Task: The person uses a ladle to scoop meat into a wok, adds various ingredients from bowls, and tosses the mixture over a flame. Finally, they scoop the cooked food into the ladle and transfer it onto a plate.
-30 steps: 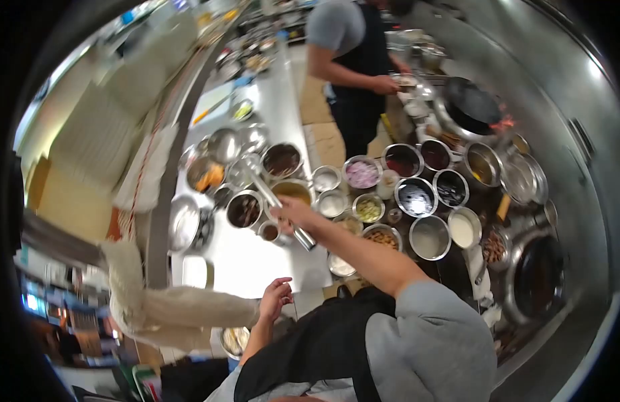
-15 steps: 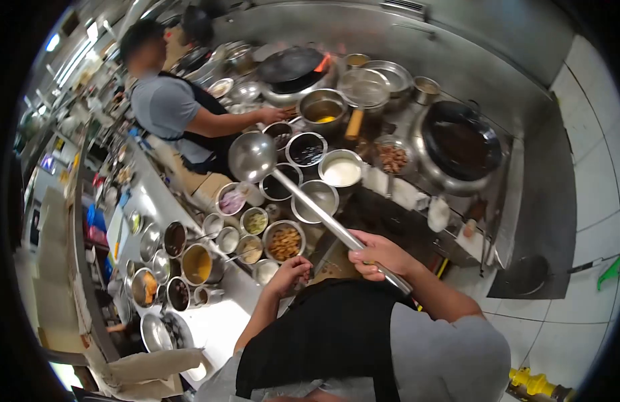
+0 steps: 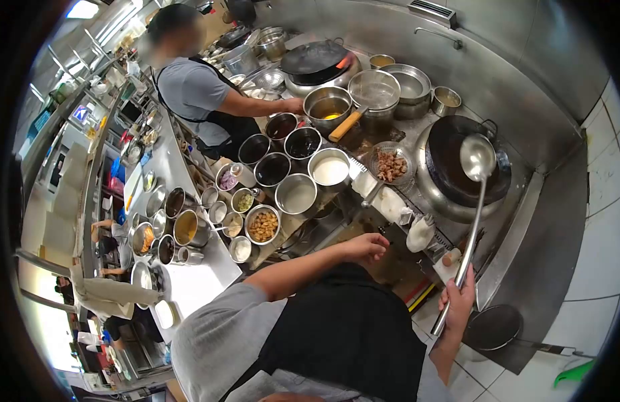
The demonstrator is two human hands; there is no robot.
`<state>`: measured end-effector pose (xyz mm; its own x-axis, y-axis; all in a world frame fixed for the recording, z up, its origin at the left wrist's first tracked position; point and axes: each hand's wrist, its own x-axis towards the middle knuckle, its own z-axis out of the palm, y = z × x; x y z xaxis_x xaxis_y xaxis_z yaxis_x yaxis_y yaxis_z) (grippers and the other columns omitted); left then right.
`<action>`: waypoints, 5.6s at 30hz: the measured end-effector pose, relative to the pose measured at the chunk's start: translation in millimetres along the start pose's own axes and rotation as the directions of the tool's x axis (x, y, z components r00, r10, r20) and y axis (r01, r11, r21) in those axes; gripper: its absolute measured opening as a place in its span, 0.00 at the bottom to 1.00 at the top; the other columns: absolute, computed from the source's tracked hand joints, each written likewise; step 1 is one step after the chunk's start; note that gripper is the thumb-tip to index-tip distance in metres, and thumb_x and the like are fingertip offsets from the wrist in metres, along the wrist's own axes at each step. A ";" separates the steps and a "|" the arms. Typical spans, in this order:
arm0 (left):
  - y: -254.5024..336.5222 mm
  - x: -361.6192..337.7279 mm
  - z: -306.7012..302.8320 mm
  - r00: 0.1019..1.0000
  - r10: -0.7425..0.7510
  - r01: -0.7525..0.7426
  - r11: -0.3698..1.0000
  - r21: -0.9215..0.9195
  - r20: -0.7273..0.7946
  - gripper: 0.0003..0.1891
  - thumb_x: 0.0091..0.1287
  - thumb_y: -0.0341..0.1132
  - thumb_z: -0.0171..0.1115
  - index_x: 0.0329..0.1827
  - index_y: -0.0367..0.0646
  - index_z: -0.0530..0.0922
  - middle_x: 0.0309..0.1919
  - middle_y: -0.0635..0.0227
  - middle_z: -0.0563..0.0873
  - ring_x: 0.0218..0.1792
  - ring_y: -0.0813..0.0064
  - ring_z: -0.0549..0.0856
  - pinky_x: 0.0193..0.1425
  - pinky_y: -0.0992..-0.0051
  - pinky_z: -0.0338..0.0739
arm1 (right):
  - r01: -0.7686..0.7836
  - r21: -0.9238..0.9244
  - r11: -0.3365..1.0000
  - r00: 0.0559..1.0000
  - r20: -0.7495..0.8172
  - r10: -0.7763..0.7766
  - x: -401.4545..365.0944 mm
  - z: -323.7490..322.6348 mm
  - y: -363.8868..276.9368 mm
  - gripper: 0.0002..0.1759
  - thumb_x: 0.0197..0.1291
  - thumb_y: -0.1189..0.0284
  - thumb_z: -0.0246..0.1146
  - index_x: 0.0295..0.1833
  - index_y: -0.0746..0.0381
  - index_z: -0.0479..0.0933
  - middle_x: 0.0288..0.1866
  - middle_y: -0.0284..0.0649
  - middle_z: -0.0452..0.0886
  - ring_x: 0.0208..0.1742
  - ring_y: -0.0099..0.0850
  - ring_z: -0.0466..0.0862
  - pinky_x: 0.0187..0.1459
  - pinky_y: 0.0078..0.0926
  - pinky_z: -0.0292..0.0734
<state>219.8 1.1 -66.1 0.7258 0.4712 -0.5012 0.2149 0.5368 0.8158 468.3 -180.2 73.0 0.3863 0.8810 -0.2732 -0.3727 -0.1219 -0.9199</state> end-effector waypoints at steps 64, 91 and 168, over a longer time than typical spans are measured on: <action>107.3 309.4 33.2 0.913 -0.171 0.016 0.922 -0.387 -0.370 0.18 0.59 0.30 0.65 0.49 0.29 0.78 0.41 0.53 0.86 0.36 0.58 0.88 0.39 0.60 0.83 | 0.144 -0.987 0.068 0.975 0.130 -0.180 342.2 -77.5 -139.1 0.38 0.53 0.77 0.57 0.73 0.66 0.62 0.54 0.65 0.78 0.58 0.56 0.79 0.60 0.42 0.72; 206.9 169.3 -87.4 0.921 -0.002 -0.282 0.684 -0.672 -0.389 0.09 0.60 0.26 0.57 0.41 0.30 0.76 0.30 0.56 0.84 0.28 0.59 0.87 0.32 0.60 0.86 | 0.184 -0.928 0.324 0.973 0.219 0.074 359.7 83.0 -217.4 0.40 0.57 0.79 0.60 0.76 0.65 0.58 0.25 0.32 0.74 0.19 0.19 0.71 0.22 0.24 0.69; 96.5 282.6 -7.6 0.880 0.018 -0.173 0.942 -0.286 -0.474 0.10 0.57 0.30 0.61 0.41 0.37 0.78 0.32 0.60 0.84 0.31 0.64 0.85 0.37 0.63 0.80 | 0.009 -0.693 0.721 0.989 -0.102 -0.110 167.0 -56.4 -45.0 0.40 0.60 0.82 0.58 0.78 0.55 0.57 0.73 0.48 0.69 0.70 0.36 0.72 0.67 0.27 0.66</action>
<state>440.7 191.4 -131.3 0.3326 0.7563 -0.5634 -0.1100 0.6245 0.7733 597.2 -53.3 52.9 0.5091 0.8378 -0.1972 0.3196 -0.3968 -0.8605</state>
